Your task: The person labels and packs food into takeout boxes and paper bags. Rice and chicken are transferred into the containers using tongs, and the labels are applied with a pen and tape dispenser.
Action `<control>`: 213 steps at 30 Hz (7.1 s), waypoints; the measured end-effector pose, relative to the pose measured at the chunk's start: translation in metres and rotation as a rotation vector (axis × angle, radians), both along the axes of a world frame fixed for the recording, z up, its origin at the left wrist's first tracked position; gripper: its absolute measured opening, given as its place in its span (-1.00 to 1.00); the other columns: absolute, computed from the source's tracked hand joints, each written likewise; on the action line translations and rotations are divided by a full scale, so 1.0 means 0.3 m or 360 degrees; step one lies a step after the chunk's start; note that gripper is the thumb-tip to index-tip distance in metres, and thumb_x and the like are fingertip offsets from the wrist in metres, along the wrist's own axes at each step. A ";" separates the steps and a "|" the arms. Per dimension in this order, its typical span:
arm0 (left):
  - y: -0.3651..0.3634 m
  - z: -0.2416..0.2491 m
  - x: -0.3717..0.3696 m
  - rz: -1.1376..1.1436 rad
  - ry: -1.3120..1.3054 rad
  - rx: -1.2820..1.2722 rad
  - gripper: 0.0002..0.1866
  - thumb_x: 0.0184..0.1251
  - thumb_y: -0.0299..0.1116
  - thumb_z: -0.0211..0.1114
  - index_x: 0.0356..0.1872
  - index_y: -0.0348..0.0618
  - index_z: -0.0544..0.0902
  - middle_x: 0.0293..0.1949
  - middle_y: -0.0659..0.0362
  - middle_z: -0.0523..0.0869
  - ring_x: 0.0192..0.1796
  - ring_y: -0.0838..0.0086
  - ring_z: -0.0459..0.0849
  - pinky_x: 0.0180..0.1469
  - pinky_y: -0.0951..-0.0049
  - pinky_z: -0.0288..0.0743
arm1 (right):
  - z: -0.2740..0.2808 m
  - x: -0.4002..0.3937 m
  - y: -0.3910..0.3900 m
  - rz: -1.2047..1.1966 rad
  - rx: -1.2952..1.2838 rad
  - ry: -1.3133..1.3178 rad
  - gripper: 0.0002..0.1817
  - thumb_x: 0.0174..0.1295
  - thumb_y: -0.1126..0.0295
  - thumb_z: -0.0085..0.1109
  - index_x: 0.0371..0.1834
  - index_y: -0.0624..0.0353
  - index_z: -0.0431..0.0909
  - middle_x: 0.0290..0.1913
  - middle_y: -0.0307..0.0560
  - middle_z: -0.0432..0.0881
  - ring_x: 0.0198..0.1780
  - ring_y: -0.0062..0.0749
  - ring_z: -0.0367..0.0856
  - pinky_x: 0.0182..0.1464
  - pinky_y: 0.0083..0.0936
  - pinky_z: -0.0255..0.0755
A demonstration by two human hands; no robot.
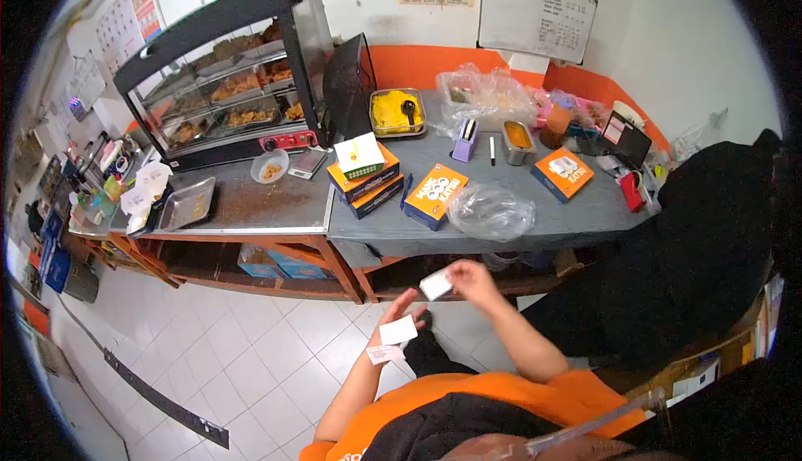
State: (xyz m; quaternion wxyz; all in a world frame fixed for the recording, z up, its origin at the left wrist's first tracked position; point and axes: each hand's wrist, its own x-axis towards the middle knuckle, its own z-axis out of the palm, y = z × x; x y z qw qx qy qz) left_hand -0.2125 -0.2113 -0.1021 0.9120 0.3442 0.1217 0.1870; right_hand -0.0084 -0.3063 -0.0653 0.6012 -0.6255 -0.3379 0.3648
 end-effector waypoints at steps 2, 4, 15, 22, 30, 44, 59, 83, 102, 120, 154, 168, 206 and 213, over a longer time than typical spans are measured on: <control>0.109 -0.005 0.054 0.0078 -0.0002 0.0051 -0.32 0.10 -0.58 0.24 0.29 -0.09 0.21 0.31 0.12 0.19 0.24 0.23 0.34 0.12 0.37 0.39 | 0.021 0.159 0.156 -0.0154 0.0143 -0.0137 -0.83 0.10 0.49 0.20 -0.25 0.29 0.51 -0.41 -0.24 0.58 -0.42 -0.64 0.48 -0.36 -0.67 0.39; 0.250 -0.053 0.108 0.0113 0.0105 0.0473 -0.39 0.16 -0.53 0.20 0.28 -0.11 0.24 0.30 0.14 0.22 0.22 0.24 0.36 0.10 0.42 0.39 | 0.034 0.320 0.314 -0.0220 0.0204 -0.0391 -0.77 0.06 0.46 0.25 -0.22 0.30 0.52 -0.42 -0.21 0.58 -0.40 -0.60 0.50 -0.33 -0.64 0.41; 0.759 0.091 0.269 0.0239 0.0123 0.0202 -0.54 0.20 -0.33 0.17 0.13 -0.19 0.36 0.19 -0.07 0.38 0.12 0.22 0.47 0.06 0.34 0.44 | -0.098 0.691 0.666 0.0004 -0.0636 -0.1106 -0.55 -0.13 0.40 0.37 -0.12 0.23 0.49 -0.39 -0.11 0.53 -0.34 -0.39 0.52 -0.25 -0.49 0.40; 0.910 0.204 0.190 0.0553 0.0458 0.0295 -0.65 0.30 -0.17 -0.02 0.00 -0.15 0.43 0.00 0.02 0.52 -0.06 0.30 0.54 0.03 0.22 0.38 | -0.065 0.511 0.622 0.0040 -0.0828 -0.1699 -0.43 0.03 0.21 0.21 0.10 0.27 0.35 0.26 0.16 0.17 0.29 0.06 0.10 0.17 -0.10 0.14; 1.123 0.305 0.267 0.0792 0.0531 0.0295 -0.73 0.29 -0.29 0.00 -0.07 -0.20 0.46 -0.12 0.04 0.58 -0.18 0.41 0.59 -0.08 0.44 0.46 | -0.094 0.400 0.631 0.0114 -0.1109 -0.2062 -0.13 0.19 -0.08 -0.09 0.32 0.45 -0.08 0.38 0.36 -0.21 0.42 0.14 -0.28 0.28 0.24 -0.29; 1.156 0.234 0.400 0.0247 0.0561 0.0320 -0.68 0.30 -0.42 0.06 0.04 -0.28 0.33 0.04 -0.01 0.53 -0.07 0.37 0.60 -0.08 0.49 0.55 | 0.215 0.216 1.138 -0.0104 -0.0780 -0.1785 -0.01 -0.26 -0.07 0.33 0.35 -0.23 0.08 0.33 0.30 -0.02 0.31 0.21 0.00 0.11 0.23 0.07; 1.156 0.205 0.473 0.0782 0.0973 0.1727 -0.28 -0.26 -0.24 0.52 -0.03 -0.29 0.35 -0.15 0.04 0.45 -0.10 0.31 0.44 -0.03 0.35 0.35 | -0.083 0.817 1.103 -0.0544 -0.0761 -0.1925 -0.56 0.00 0.07 0.19 -0.05 -0.01 0.56 0.20 0.07 0.32 0.21 -0.06 0.24 0.14 -0.12 0.21; 1.252 0.151 0.284 0.1213 0.1477 0.2095 -0.54 -0.03 -0.40 0.28 -0.04 -0.21 0.39 -0.02 -0.01 0.41 0.08 0.08 0.32 0.11 0.15 0.19 | 0.128 0.284 1.158 -0.0122 -0.0562 -0.1413 -0.65 -0.02 0.39 0.25 -0.15 0.24 0.43 -0.17 -0.02 0.52 -0.06 -0.27 0.48 -0.03 -0.30 0.34; 1.117 0.247 0.553 0.1134 0.0935 0.1711 -0.63 0.07 -0.45 0.23 -0.07 -0.23 0.39 -0.10 0.08 0.45 -0.04 0.30 0.40 0.00 0.33 0.27 | 0.194 0.180 0.989 0.0346 0.0345 -0.0059 -0.51 0.29 0.10 -0.05 0.11 0.28 0.34 0.06 0.08 0.44 0.12 -0.29 0.41 0.18 -0.22 0.23; 1.107 0.220 0.547 0.0079 0.1228 0.3279 0.06 -0.34 0.05 0.45 0.23 -0.28 0.14 0.16 -0.22 0.21 0.11 -0.10 0.26 0.13 -0.11 0.09 | 0.191 0.420 0.752 -0.0579 0.0245 0.0127 -0.80 0.15 0.61 0.06 -0.14 0.31 0.45 -0.28 -0.19 0.54 -0.22 -0.60 0.52 -0.16 -0.67 0.40; 1.079 0.279 0.435 0.0612 0.1176 0.2763 -0.08 -0.42 -0.26 0.48 0.16 -0.17 0.27 0.10 -0.14 0.31 0.16 -0.01 0.25 0.18 0.07 0.07 | -0.087 0.330 0.867 -0.0346 -0.0762 -0.1764 -0.28 0.08 -0.05 0.08 0.31 -0.10 0.14 0.38 0.18 -0.08 0.40 0.18 -0.19 0.20 0.39 -0.22; 1.018 0.190 0.576 -0.0010 0.1420 0.3301 0.01 -0.13 0.13 0.27 0.32 -0.22 0.08 0.33 -0.33 -0.12 0.35 -0.28 -0.17 0.25 -0.28 -0.27 | -0.022 0.592 0.810 -0.1136 -0.1347 -0.0993 -0.12 -0.31 -0.05 0.34 0.26 -0.33 0.27 0.44 0.11 -0.40 0.32 0.24 -0.07 0.21 -0.02 0.12; 1.186 0.070 0.439 0.0258 0.0468 0.0944 -0.25 0.23 0.04 0.00 0.35 -0.07 -0.03 0.33 0.07 0.11 0.35 0.24 0.11 0.32 0.09 -0.07 | 0.366 0.227 1.125 -0.0292 -0.0548 -0.1650 0.03 -0.28 -0.18 0.31 0.33 -0.05 0.13 0.20 0.36 0.15 0.16 0.13 0.15 0.03 -0.05 0.19; 1.162 0.028 0.341 0.0385 0.0805 -0.0108 0.20 -0.21 0.59 -0.04 0.40 0.11 -0.25 0.40 -0.01 -0.25 0.40 -0.02 -0.17 0.25 -0.22 -0.28 | 0.392 0.315 1.105 -0.0395 -0.0597 -0.1408 -0.06 -0.02 -0.42 -0.13 0.35 -0.03 0.09 0.32 0.34 0.01 0.32 0.25 0.00 0.22 0.34 -0.18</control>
